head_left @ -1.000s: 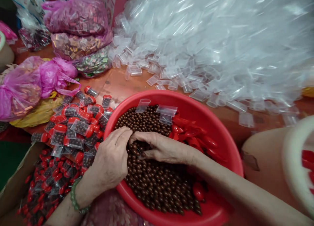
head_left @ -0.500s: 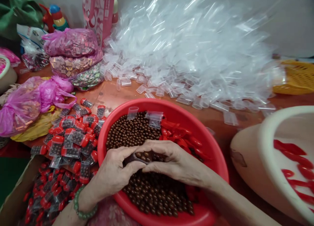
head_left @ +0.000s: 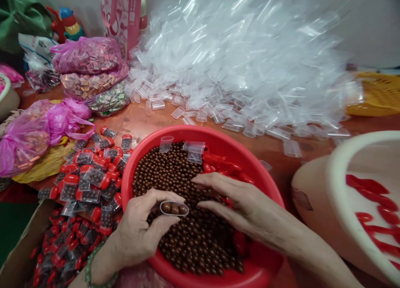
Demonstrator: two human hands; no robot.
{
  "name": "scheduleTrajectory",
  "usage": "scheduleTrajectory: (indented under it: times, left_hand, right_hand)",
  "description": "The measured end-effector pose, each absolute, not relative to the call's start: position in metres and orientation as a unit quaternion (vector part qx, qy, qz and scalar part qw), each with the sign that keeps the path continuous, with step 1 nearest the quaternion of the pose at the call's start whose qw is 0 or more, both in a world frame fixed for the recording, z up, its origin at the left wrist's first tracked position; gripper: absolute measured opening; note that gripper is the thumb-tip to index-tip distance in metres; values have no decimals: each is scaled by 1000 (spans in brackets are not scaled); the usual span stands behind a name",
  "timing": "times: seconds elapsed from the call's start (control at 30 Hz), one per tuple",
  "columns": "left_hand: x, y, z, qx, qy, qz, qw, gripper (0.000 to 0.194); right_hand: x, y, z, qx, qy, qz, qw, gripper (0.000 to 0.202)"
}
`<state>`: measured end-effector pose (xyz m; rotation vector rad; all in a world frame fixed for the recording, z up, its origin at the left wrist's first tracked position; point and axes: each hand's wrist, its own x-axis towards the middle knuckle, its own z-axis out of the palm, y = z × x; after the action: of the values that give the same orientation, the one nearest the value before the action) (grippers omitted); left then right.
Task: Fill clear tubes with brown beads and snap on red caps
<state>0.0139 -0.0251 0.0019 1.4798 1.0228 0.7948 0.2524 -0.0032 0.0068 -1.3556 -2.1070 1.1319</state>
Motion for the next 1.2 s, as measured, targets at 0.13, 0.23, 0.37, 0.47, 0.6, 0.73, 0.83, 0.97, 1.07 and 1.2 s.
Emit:
scheduleTrajectory:
  times: [0.13,0.23,0.37,0.47,0.6,0.73,0.83,0.97,1.07,1.2]
  left_hand:
    - [8,-27,0,657,452,297,526,20]
    - [7,-26,-2,664,451,279,526,18]
    - [11,-23,-3,661,459,258,535,11]
    - [15,-21,-4,634,464,266,558,6]
    - [18,-18,-6,609,459,273,587,10]
    - [20,-14,-4,589,444,291,609,11]
    - [20,-15,-1,564,435,309,631,11]
    - [21,-20,3,546,429,329,640,11]
    - [23,-22,4,539,447,318,640,8]
    - [27,-20,2,504,492,329,629,15]
  right_hand:
    - [279,1,-3,-571,-750,288,170,24]
    - [285,5,-7,-587,-757,249,144,22]
    - [275,9,-16,-552,-809,194,61,20]
    - [264,13,-24,-554,-823,124,-12,21]
    - [257,14,-35,-567,-819,86,-33,17]
    - [259,10,-43,-568,-819,83,-18,18]
    - [261,8,-49,-566,-817,111,18,18]
    - [262,9,-50,-557,-803,192,93,13]
    - [259,5,-40,-554,-769,276,161,16]
    - [245,-10,-18,-530,-725,357,257,31]
